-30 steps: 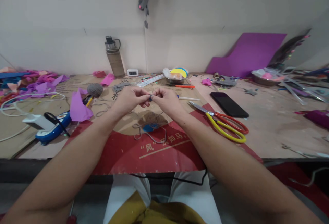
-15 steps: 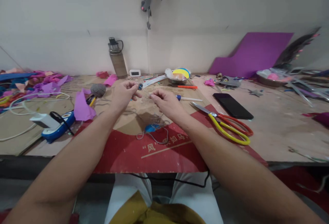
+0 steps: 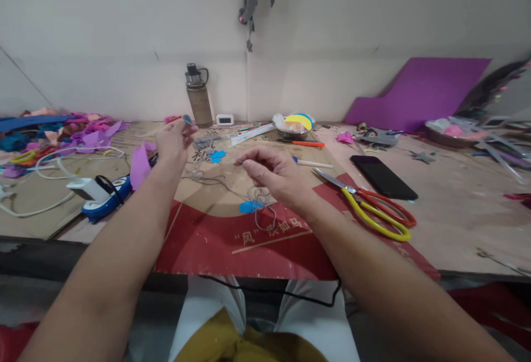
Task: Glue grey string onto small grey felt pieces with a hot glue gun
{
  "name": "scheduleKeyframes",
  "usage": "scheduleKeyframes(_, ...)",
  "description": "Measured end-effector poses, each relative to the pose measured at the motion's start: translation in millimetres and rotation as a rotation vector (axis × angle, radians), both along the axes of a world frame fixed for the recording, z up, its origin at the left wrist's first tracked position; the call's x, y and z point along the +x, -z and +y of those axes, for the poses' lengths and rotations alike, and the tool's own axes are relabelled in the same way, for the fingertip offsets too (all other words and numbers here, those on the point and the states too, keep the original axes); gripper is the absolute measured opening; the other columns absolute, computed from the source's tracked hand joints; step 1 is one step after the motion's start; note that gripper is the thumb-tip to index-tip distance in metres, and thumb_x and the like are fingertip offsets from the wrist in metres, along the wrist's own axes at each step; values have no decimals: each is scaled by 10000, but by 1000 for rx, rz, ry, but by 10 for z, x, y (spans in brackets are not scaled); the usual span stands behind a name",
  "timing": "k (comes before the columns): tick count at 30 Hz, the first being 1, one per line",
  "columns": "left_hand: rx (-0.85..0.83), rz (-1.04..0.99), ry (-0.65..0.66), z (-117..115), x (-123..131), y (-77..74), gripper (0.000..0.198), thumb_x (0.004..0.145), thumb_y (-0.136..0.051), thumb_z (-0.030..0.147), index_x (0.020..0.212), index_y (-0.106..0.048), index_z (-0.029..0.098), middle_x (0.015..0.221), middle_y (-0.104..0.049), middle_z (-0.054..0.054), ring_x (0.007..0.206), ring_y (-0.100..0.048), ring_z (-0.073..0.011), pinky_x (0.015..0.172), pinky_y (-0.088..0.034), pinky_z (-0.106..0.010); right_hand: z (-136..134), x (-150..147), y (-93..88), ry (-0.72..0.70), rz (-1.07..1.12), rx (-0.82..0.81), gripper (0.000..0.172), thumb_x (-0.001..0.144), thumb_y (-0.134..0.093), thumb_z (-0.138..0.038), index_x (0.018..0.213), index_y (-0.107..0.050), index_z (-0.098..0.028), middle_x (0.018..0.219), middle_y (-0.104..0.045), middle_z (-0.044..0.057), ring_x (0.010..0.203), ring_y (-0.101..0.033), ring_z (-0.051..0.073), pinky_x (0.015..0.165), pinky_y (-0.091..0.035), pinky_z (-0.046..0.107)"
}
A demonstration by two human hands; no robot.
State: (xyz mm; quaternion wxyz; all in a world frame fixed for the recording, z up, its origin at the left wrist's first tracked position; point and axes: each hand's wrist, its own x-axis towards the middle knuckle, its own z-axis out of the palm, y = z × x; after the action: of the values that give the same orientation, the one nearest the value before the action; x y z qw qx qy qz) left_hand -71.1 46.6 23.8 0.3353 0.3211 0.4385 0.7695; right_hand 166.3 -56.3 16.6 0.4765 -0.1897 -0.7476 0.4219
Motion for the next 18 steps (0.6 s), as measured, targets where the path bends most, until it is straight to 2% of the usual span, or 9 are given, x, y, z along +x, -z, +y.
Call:
scheduleKeyframes(3, 1, -81, 28, 10, -49, -58, 93, 805, -556, 111, 741, -616, 144, 680, -664, -9, 566, -605, -50, 434, -406, -107, -53, -34, -5, -91, -198, 232, 197, 903, -529, -357, 902, -670, -219, 886, -638, 14, 835, -556, 129, 784, -435, 289)
scheduleKeyframes(5, 2, -77, 81, 1, -30, -64, 86, 810, -566, 132, 759, -635, 134, 691, -674, -17, 549, -602, -53, 408, -401, -106, -12, -29, 6, -52, -354, 338, 264, 922, -497, -391, 862, -687, -218, 922, -661, 30, 932, -568, 154, 870, -418, 317)
scheduleKeyframes(6, 7, -65, 115, -3, -11, -56, 86, 813, -572, 147, 770, -645, 130, 706, -681, -23, 543, -604, -57, 397, -401, -110, 35, -9, 14, 34, -419, 343, 324, 940, -453, -410, 842, -688, -210, 905, -667, 40, 927, -575, 163, 867, -417, 321)
scheduleKeyframes(8, 28, -34, 187, -9, 32, -27, 91, 816, -583, 169, 782, -655, 127, 742, -694, -39, 541, -612, -67, 389, -412, -121, 170, 74, 34, 314, -518, 269, 437, 970, -347, -430, 825, -678, -184, 837, -671, 61, 827, -593, 174, 784, -433, 318)
scheduleKeyframes(11, 78, 11, 246, -25, 95, 11, 79, 798, -610, 180, 775, -655, 119, 752, -689, -52, 536, -613, -77, 388, -421, -132, 408, 267, 88, 797, -734, 143, 378, 935, -411, -416, 895, -669, -142, 865, -684, 123, 802, -617, 226, 730, -436, 343)
scheduleKeyframes(13, 88, 36, 242, -57, 141, 10, 61, 777, -630, 182, 775, -654, 126, 721, -673, -40, 529, -606, -79, 381, -410, -135, 542, 387, 153, 951, -941, 60, 382, 891, -482, -428, 931, -674, -100, 927, -684, 192, 871, -636, 284, 739, -446, 369)
scheduleKeyframes(15, 64, 50, 223, -108, 195, -7, 41, 762, -637, 178, 770, -653, 142, 671, -643, -15, 517, -586, -74, 381, -396, -134, 643, 470, 245, 889, -1108, -8, 361, 852, -537, -409, 929, -687, -90, 953, -686, 216, 900, -647, 309, 736, -459, 372)
scheduleKeyframes(18, 30, 64, 226, -184, 271, -27, 25, 738, -648, 158, 718, -635, 151, 602, -577, 19, 469, -509, -45, 375, -357, -123, 753, 528, 403, 784, -1116, -93, 211, 773, -595, -277, 876, -698, -124, 911, -696, 182, 845, -661, 286, 693, -473, 351)
